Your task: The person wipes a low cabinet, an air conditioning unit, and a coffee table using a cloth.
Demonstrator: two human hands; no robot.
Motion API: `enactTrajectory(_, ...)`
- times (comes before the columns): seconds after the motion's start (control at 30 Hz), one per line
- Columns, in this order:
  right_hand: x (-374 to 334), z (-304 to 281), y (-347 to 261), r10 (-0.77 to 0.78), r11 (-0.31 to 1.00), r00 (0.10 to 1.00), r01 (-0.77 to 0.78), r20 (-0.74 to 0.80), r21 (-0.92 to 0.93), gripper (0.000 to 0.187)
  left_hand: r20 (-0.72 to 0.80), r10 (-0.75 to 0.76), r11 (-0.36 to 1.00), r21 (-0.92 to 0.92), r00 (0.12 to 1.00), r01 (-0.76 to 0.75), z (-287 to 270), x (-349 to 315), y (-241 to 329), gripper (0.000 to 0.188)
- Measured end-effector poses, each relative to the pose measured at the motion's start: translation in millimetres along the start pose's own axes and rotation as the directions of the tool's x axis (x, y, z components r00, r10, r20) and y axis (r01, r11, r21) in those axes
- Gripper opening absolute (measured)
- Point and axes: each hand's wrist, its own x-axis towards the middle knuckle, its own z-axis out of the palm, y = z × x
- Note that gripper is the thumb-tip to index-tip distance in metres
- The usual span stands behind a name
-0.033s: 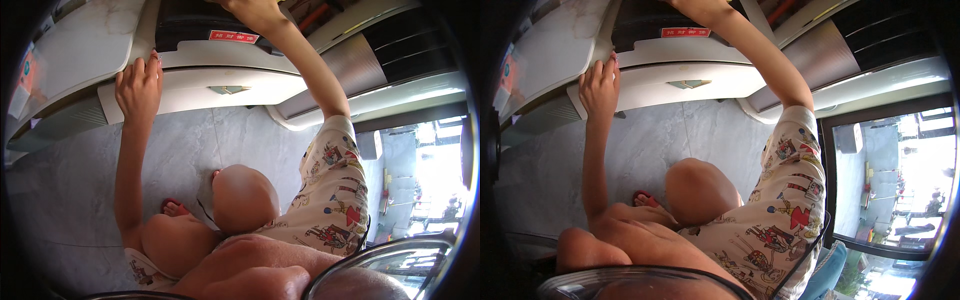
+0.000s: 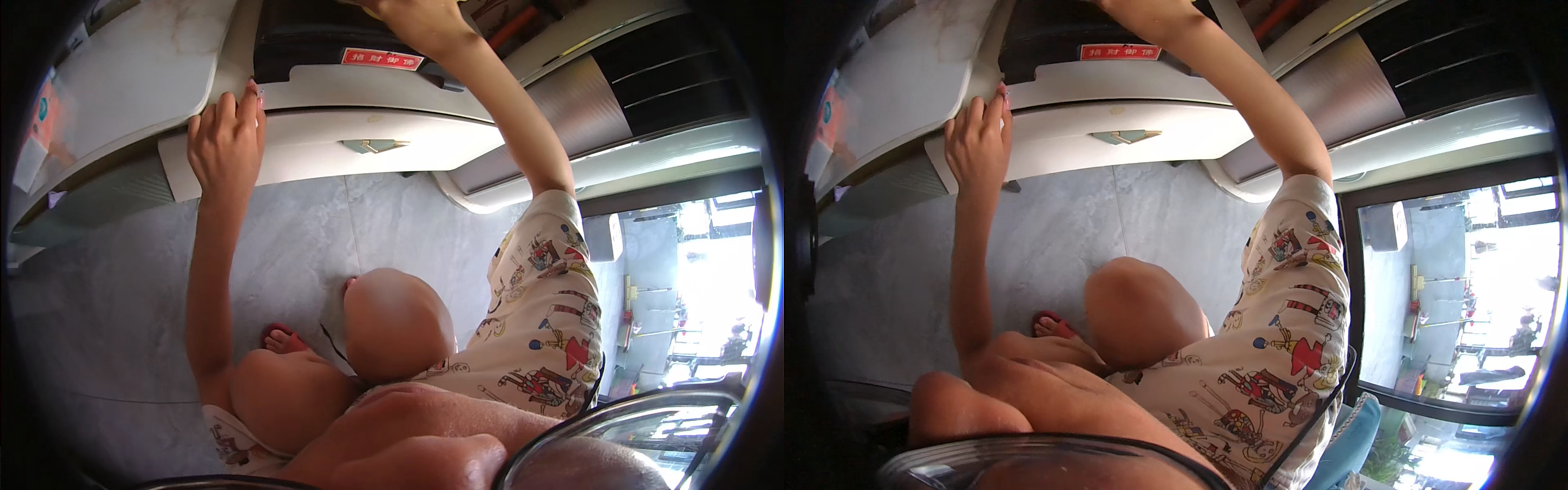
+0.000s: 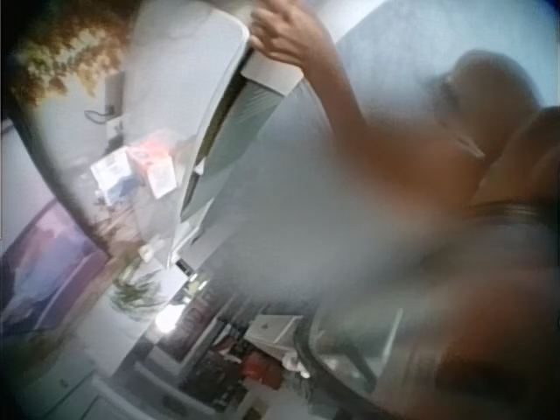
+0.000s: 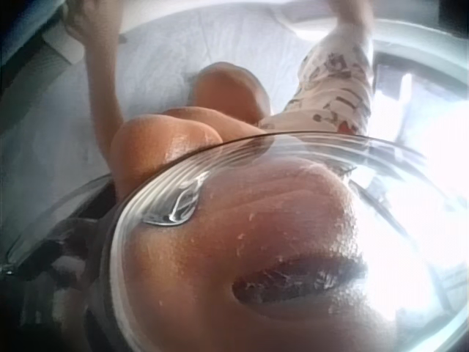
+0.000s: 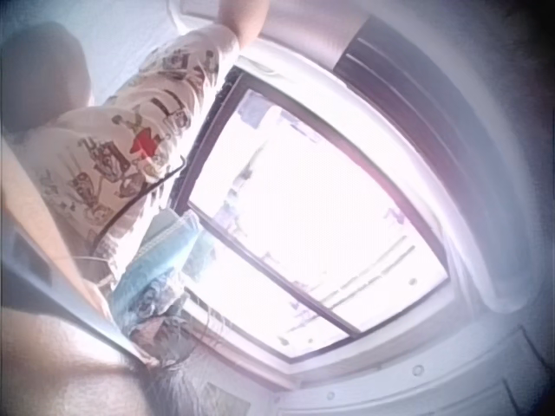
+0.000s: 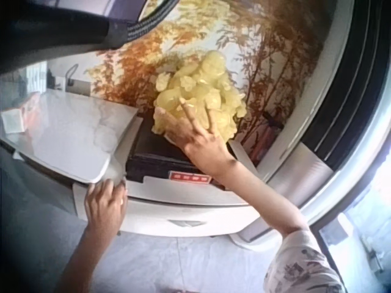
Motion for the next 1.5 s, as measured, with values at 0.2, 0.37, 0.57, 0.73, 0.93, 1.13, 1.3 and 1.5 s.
enactTrajectory(0.2, -33, -23, 7, -0.015, 1.0, 0.999, 0.016, 0.045, -0.022, 0.045, 0.019, -0.023, 1.0, -0.008, 1.0, 0.023, 1, -3, 7, 0.015)
enactTrajectory(0.37, -65, -23, 9, 0.192, 0.974, 0.981, -0.189, -0.008, 0.126, 0.047, 0.003, -0.014, 1.0, -0.027, 1.0, 0.014, 2, -2, 10, 0.015)
enactTrajectory(0.57, -85, -18, -16, 0.472, 0.806, 0.88, -0.452, 0.046, 0.381, 0.056, 0.125, -0.045, 0.999, 0.006, 0.991, 0.044, -19, -1, -8, 0.016)
enactTrajectory(0.73, -104, -16, -25, 0.782, 0.59, 0.621, -0.708, -0.056, 0.388, 0.041, 0.144, -0.033, 0.999, 0.041, 0.989, 0.027, -29, -2, -25, 0.017)
enactTrajectory(0.93, -84, -14, -77, 0.796, 0.533, 0.603, -0.737, 0.049, 0.416, 0.06, 0.168, -0.028, 1.0, -0.008, 0.985, 0.03, -28, -2, -26, 0.018)
enactTrajectory(1.13, -95, -18, -100, 0.812, 0.561, 0.54, -0.616, -0.221, 0.554, 0.041, 0.148, -0.102, 0.988, -0.1, 0.984, 0.117, -22, -9, -31, 0.014)
enactTrajectory(1.3, -110, -6, -121, 0.822, 0.541, 0.556, -0.692, -0.125, 0.477, 0.04, 0.128, 0.04, 0.997, 0.057, 0.991, -0.047, -19, -7, -36, 0.018)
enactTrajectory(1.5, -46, -11, -163, 0.763, 0.505, 0.647, -0.603, 0.007, 0.617, 0.042, -0.101, 0.077, 0.982, -0.162, 0.992, -0.093, -40, -13, 2, 0.018)
